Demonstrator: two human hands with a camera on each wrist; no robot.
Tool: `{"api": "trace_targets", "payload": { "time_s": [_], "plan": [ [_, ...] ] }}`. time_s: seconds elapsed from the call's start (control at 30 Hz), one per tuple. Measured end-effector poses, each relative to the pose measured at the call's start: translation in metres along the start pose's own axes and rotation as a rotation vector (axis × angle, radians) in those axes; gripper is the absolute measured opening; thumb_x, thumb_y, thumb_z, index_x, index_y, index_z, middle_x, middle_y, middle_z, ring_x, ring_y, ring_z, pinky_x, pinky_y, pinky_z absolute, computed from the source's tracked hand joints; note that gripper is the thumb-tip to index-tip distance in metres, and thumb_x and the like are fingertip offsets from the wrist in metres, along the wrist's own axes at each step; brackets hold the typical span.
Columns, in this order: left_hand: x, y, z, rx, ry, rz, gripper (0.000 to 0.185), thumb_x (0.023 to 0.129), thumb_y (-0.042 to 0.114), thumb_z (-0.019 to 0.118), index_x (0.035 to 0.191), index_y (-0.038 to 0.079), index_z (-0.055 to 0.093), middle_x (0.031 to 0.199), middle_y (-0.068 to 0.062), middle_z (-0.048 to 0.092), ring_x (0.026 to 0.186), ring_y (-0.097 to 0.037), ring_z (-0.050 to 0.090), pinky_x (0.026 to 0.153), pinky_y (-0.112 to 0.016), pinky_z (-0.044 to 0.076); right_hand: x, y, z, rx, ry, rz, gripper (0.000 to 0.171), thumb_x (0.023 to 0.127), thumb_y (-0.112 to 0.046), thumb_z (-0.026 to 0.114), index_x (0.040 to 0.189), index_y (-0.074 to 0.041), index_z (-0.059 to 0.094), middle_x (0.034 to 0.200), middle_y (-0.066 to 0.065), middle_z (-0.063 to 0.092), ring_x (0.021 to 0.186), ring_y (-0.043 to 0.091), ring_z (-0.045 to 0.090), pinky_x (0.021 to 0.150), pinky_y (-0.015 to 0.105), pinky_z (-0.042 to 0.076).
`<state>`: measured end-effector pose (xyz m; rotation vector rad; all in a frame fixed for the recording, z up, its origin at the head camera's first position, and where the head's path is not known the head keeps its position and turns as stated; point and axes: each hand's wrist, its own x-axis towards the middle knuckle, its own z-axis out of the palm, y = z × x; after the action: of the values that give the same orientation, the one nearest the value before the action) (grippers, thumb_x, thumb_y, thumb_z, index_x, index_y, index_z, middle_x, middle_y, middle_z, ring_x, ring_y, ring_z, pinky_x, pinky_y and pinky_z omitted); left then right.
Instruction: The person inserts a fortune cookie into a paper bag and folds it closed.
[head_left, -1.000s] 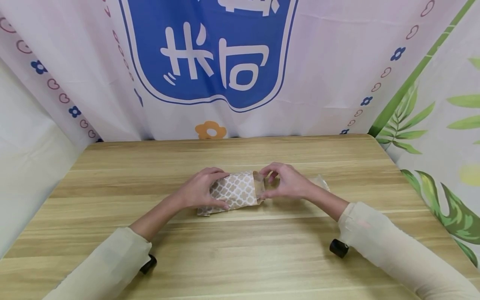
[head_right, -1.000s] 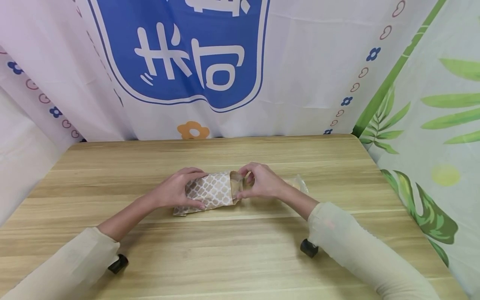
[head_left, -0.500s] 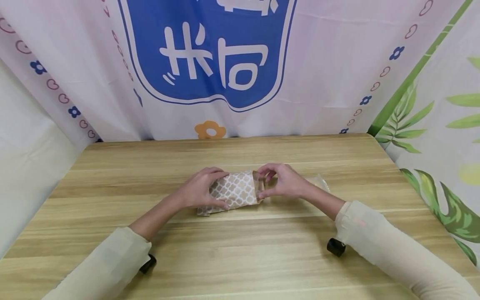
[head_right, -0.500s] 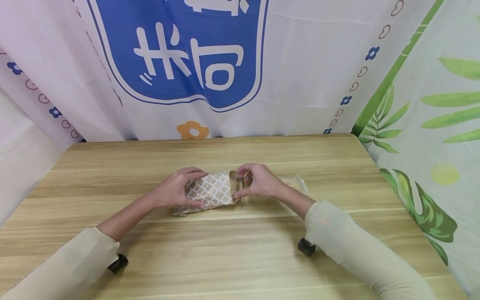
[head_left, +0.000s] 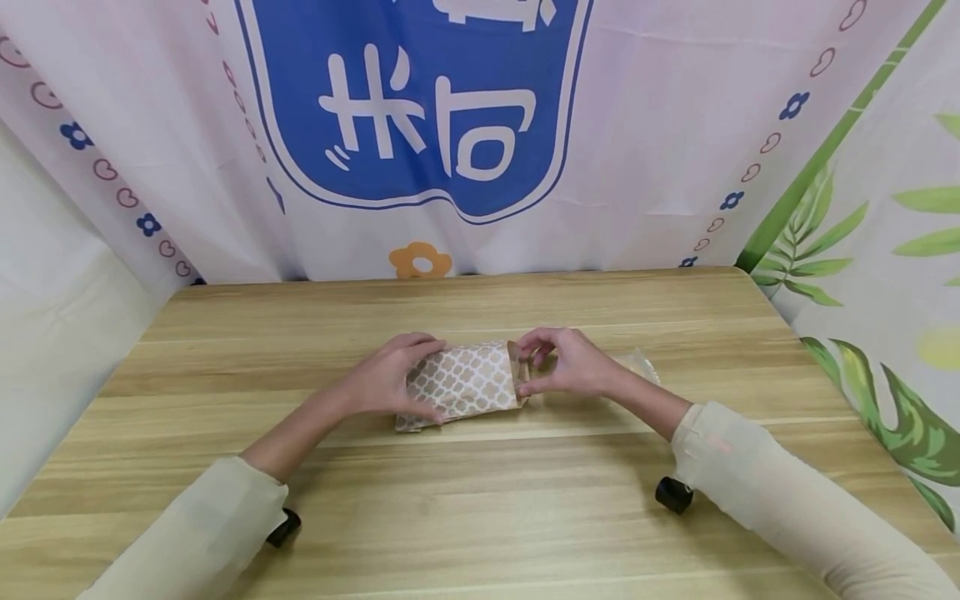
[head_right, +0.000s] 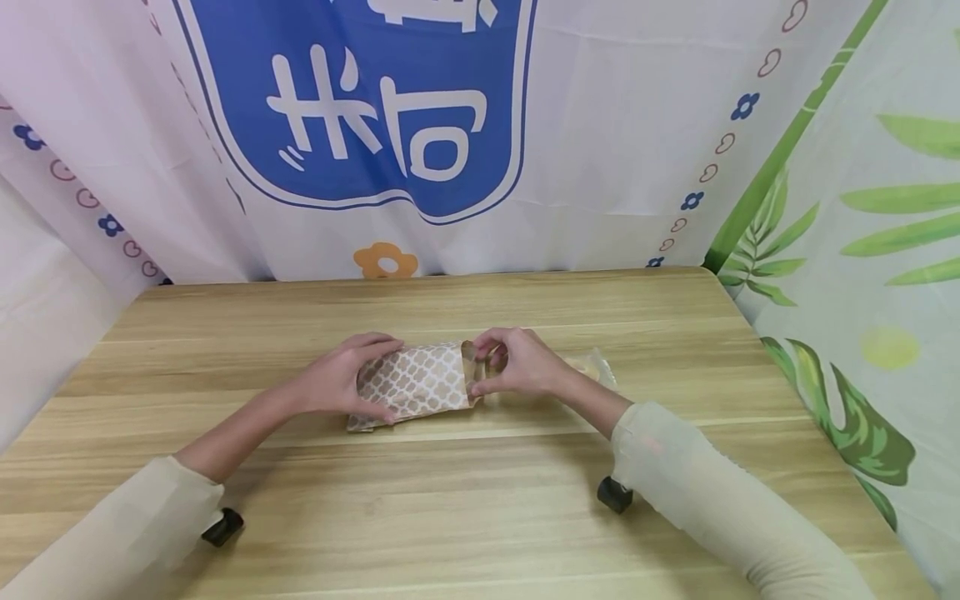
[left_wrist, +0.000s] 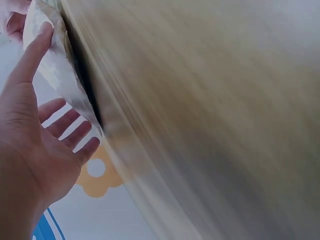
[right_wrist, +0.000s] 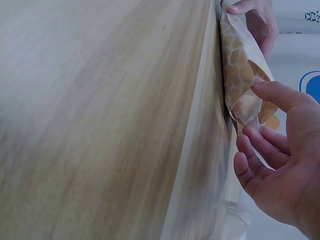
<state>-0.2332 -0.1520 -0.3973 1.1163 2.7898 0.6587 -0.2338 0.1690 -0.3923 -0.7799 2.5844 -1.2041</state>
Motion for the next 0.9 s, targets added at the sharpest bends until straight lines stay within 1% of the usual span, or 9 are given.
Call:
{"api": "trace_targets", "payload": {
  "time_s": [0.13, 0.33, 0.57, 0.67, 0.9],
  "plan": [
    [-0.0014, -0.0023, -0.0007, 0.008, -0.017, -0.011, 0.108, 0.069, 0.053, 0.093, 0.148, -0.007, 0.050, 0.149, -0.025, 0.051, 0.137, -0.043, 0.049, 0.114, -0.058, 0.042, 0.0007, 0.0009, 0.0000, 0.007, 0.000, 0.013, 0.063, 0.075, -0.014, 0.094, 0.128, 0.005, 0.065, 0.112, 0.008, 0.073, 0.095, 0.021, 0.067, 0.089, 0.039, 0.056],
    [-0.0017, -0.0023, 0.0002, -0.002, -0.009, -0.015, 0.108, 0.067, 0.054, 0.094, 0.147, -0.006, 0.051, 0.148, -0.023, 0.052, 0.136, -0.042, 0.050, 0.114, -0.057, 0.043, 0.0013, 0.0004, 0.0003, 0.040, 0.006, 0.007, 0.064, 0.075, -0.012, 0.094, 0.128, 0.007, 0.064, 0.112, 0.010, 0.074, 0.096, 0.022, 0.067, 0.089, 0.039, 0.057],
    [-0.0026, -0.0034, 0.0010, -0.006, 0.004, 0.001, 0.106, 0.068, 0.051, 0.094, 0.146, -0.007, 0.052, 0.146, -0.024, 0.053, 0.134, -0.042, 0.052, 0.112, -0.057, 0.045, 0.0052, 0.0012, 0.0056, 0.143, 0.007, 0.032, 0.062, 0.074, -0.006, 0.094, 0.127, 0.007, 0.064, 0.112, 0.013, 0.076, 0.096, 0.024, 0.068, 0.087, 0.033, 0.056],
    [-0.0031, -0.0041, 0.0016, -0.011, 0.008, 0.007, 0.105, 0.069, 0.050, 0.094, 0.146, -0.008, 0.052, 0.145, -0.024, 0.053, 0.134, -0.042, 0.052, 0.111, -0.056, 0.046, 0.0058, 0.0004, 0.0062, 0.173, 0.001, 0.033, 0.062, 0.074, -0.005, 0.094, 0.127, 0.007, 0.064, 0.113, 0.014, 0.076, 0.096, 0.025, 0.067, 0.087, 0.033, 0.056],
    [-0.0038, -0.0049, 0.0022, -0.027, 0.007, 0.011, 0.105, 0.069, 0.050, 0.094, 0.146, -0.008, 0.051, 0.146, -0.024, 0.053, 0.134, -0.042, 0.052, 0.111, -0.056, 0.046, 0.0049, 0.0028, 0.0035, 0.188, -0.047, -0.003, 0.063, 0.080, -0.005, 0.090, 0.133, 0.010, 0.060, 0.120, 0.018, 0.074, 0.101, 0.027, 0.067, 0.087, 0.032, 0.054]
  ]
}}
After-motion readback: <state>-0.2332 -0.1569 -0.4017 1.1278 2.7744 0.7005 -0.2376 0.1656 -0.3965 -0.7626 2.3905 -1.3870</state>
